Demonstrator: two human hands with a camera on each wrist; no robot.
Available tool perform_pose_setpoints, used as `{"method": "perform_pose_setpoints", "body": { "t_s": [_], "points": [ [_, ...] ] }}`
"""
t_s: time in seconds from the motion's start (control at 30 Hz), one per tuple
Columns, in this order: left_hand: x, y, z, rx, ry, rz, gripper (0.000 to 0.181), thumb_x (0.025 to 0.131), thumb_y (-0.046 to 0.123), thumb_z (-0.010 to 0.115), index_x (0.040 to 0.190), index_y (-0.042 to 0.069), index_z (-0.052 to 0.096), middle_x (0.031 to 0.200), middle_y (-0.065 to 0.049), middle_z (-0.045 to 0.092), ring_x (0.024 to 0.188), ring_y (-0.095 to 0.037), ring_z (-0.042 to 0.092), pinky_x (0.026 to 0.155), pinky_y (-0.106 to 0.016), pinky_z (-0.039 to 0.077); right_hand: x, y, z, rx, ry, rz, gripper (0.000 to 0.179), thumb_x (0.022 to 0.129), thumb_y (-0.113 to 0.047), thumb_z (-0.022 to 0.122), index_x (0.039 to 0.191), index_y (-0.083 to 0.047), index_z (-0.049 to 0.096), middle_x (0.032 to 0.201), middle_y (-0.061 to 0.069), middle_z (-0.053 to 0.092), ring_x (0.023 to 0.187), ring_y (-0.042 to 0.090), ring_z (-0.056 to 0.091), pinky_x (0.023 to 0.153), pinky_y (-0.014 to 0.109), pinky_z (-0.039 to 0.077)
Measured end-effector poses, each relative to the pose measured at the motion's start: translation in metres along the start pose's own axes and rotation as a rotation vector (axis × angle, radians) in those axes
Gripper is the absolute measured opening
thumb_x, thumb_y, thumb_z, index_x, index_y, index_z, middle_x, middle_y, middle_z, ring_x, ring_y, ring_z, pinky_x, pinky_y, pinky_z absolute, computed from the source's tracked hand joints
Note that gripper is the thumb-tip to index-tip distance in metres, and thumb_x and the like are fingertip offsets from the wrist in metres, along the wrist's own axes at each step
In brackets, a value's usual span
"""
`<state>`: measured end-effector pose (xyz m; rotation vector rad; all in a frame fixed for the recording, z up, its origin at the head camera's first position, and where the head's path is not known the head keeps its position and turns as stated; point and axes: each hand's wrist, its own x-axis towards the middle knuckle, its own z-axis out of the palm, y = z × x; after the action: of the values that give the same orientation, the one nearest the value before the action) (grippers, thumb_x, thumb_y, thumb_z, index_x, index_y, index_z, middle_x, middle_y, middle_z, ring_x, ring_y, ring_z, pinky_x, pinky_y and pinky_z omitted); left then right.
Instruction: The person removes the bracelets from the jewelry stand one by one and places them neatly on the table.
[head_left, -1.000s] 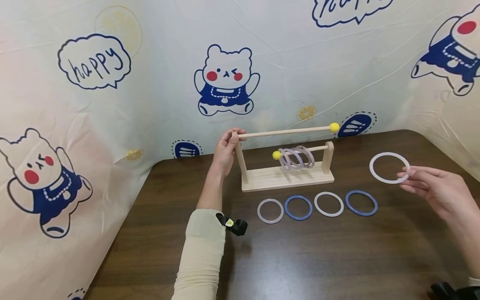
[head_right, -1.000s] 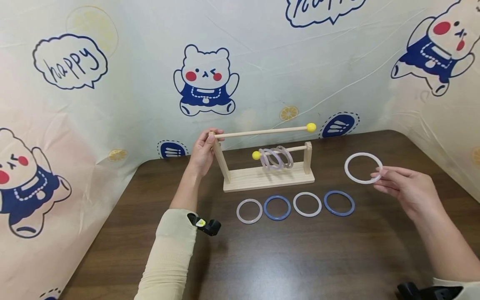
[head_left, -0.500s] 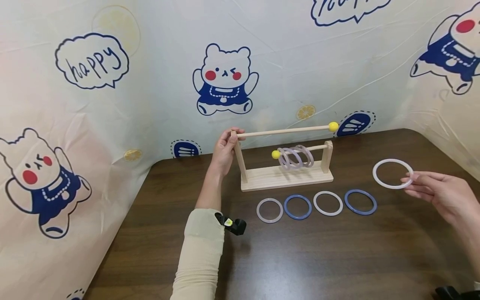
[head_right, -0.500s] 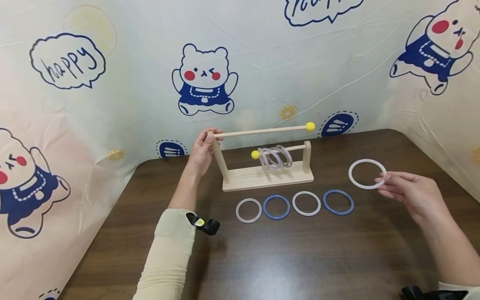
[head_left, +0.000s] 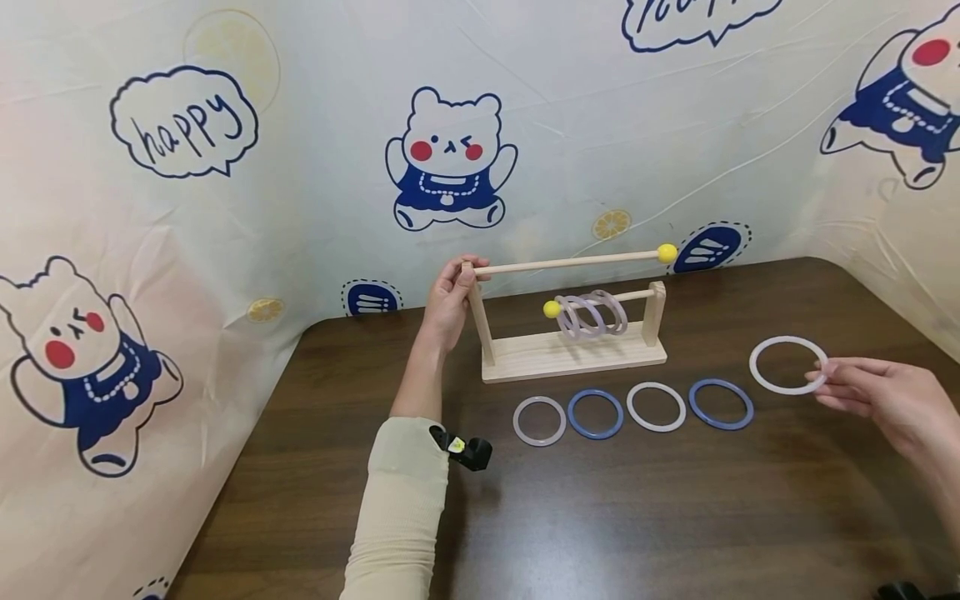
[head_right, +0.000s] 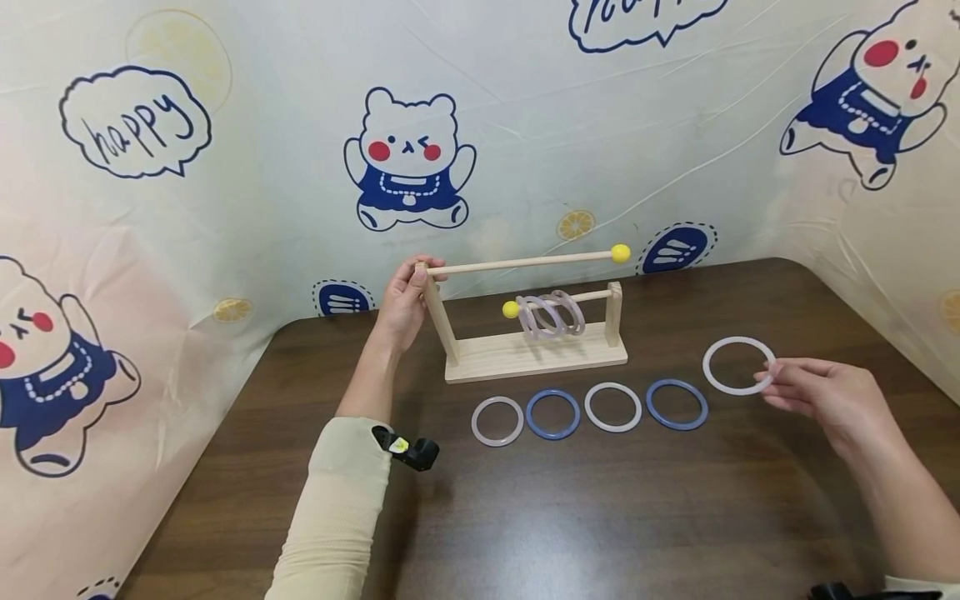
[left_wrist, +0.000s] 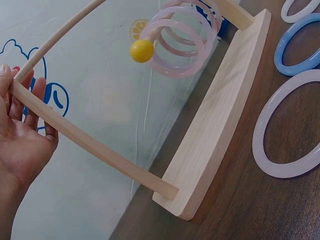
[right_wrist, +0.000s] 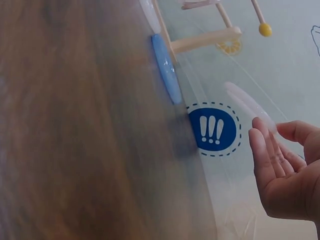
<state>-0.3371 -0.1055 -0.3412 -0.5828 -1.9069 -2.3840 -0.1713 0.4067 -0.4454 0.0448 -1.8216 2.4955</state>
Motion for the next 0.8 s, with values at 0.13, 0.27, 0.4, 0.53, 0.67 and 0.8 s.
{"method": "perform_pose_setpoints", "body": {
  "t_s": [0.13,0.27,0.4,0.53,0.67,0.8],
  "points": [
    [0.0,0.0,0.0,-0.002,-0.002,-0.003,0.013,0.097,0.016,0.047,0.106,0.018,0.056,0.105,0.006,0.062,0.096,-0.014,0.056,0.089,-0.031,0.033,-0.011,-0.015,0.023,-0.069,0.034,0.028,0.025,0.092,0.005,0.051,0.086,-0.006,0.073,0.08,0.01,0.07,0.072,0.019,0.068,0.061,0.029,0.052],
    [0.0,0.0,0.0,-0.006,-0.003,-0.001,0.013,0.097,0.016,0.047,0.105,0.018,0.056,0.105,0.006,0.062,0.095,-0.014,0.056,0.088,-0.03,0.033,-0.019,-0.025,0.038,-0.13,0.045,0.071,0.029,0.092,0.005,0.051,0.08,-0.01,0.073,0.076,0.007,0.069,0.068,0.016,0.068,0.059,0.026,0.052],
    [0.001,0.0,0.0,-0.006,-0.007,0.006,0.013,0.097,0.015,0.046,0.105,0.018,0.056,0.104,0.006,0.062,0.095,-0.013,0.056,0.088,-0.03,0.033,-0.022,-0.027,0.039,-0.161,0.014,0.094,0.034,0.093,0.007,0.047,0.08,-0.011,0.073,0.077,0.006,0.07,0.068,0.016,0.068,0.059,0.026,0.051],
    [0.001,0.0,0.0,-0.01,-0.005,0.004,0.013,0.097,0.016,0.047,0.105,0.018,0.057,0.104,0.006,0.062,0.095,-0.014,0.056,0.088,-0.03,0.033,-0.022,-0.025,0.037,-0.215,0.011,0.113,0.034,0.093,0.006,0.048,0.08,-0.013,0.073,0.077,0.005,0.07,0.068,0.015,0.067,0.059,0.026,0.052],
    [0.0,0.001,0.0,-0.013,-0.001,-0.004,0.013,0.097,0.016,0.047,0.105,0.018,0.057,0.104,0.006,0.063,0.096,-0.015,0.056,0.089,-0.031,0.033,-0.021,-0.024,0.036,-0.256,0.01,0.137,0.036,0.093,0.006,0.047,0.079,-0.015,0.073,0.076,0.004,0.07,0.067,0.015,0.067,0.059,0.026,0.052],
    [0.0,0.001,0.0,-0.012,-0.001,-0.007,0.013,0.097,0.017,0.047,0.105,0.018,0.057,0.104,0.006,0.062,0.095,-0.015,0.056,0.09,-0.031,0.033,-0.02,-0.023,0.035,-0.284,0.0,0.16,0.036,0.093,0.006,0.047,0.079,-0.015,0.072,0.076,0.004,0.069,0.068,0.015,0.067,0.059,0.027,0.052]
  ]
}}
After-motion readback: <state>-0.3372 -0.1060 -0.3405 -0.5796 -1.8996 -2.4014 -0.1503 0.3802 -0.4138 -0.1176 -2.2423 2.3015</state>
